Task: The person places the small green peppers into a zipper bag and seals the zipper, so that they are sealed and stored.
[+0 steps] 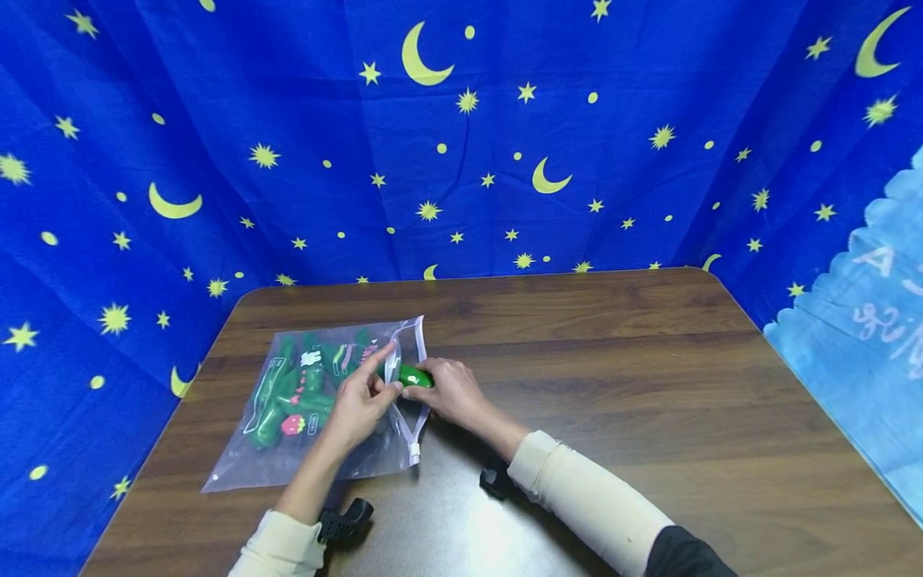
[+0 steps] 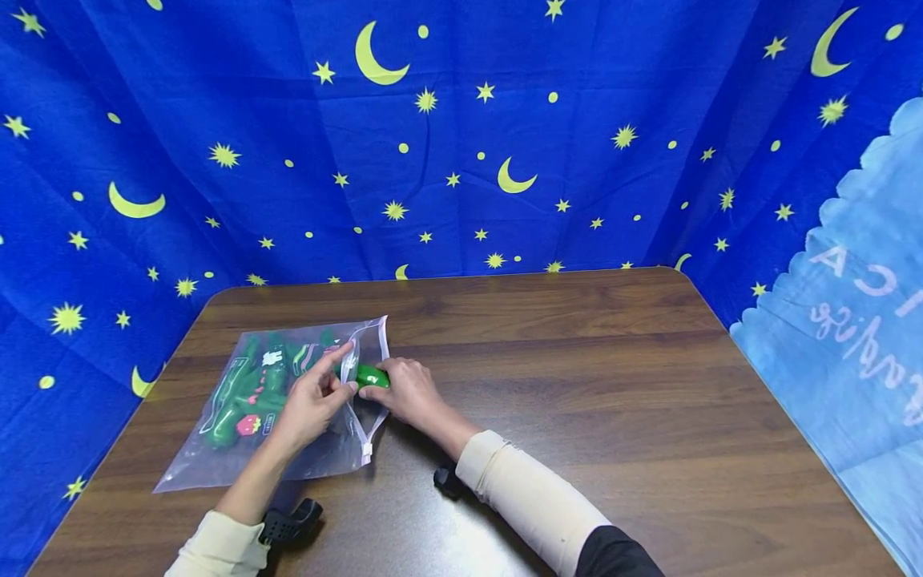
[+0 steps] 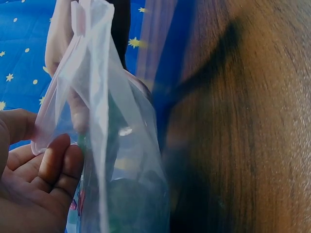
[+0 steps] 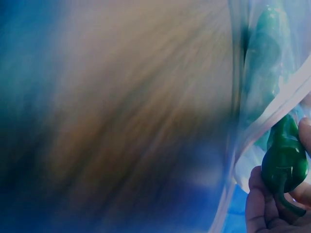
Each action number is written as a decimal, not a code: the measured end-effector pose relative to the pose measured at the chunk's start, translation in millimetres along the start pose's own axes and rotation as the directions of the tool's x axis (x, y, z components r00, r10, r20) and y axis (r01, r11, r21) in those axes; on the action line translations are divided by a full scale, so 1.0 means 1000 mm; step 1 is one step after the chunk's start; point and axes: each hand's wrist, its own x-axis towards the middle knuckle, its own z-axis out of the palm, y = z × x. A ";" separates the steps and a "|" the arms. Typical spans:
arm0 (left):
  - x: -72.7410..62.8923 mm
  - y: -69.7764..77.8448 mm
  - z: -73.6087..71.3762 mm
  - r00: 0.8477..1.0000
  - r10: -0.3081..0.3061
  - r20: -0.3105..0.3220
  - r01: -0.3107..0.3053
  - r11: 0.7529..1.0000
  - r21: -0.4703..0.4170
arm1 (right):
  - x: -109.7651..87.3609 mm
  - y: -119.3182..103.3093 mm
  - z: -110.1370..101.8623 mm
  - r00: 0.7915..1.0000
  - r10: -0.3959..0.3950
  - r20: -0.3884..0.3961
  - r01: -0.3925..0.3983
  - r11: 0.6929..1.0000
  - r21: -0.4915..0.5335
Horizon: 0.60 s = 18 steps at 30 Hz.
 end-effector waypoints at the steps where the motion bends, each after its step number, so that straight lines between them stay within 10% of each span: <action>1: 0.000 0.000 0.000 1.000 -0.003 0.000 0.003 1.000 -0.006 | 0.000 0.000 0.000 1.000 -0.005 -0.006 0.005 1.000 0.008; 18: 0.001 0.005 -0.003 1.000 -0.015 0.011 0.015 1.000 0.001 | 0.001 -0.001 0.007 0.996 -0.035 0.077 0.010 0.954 0.301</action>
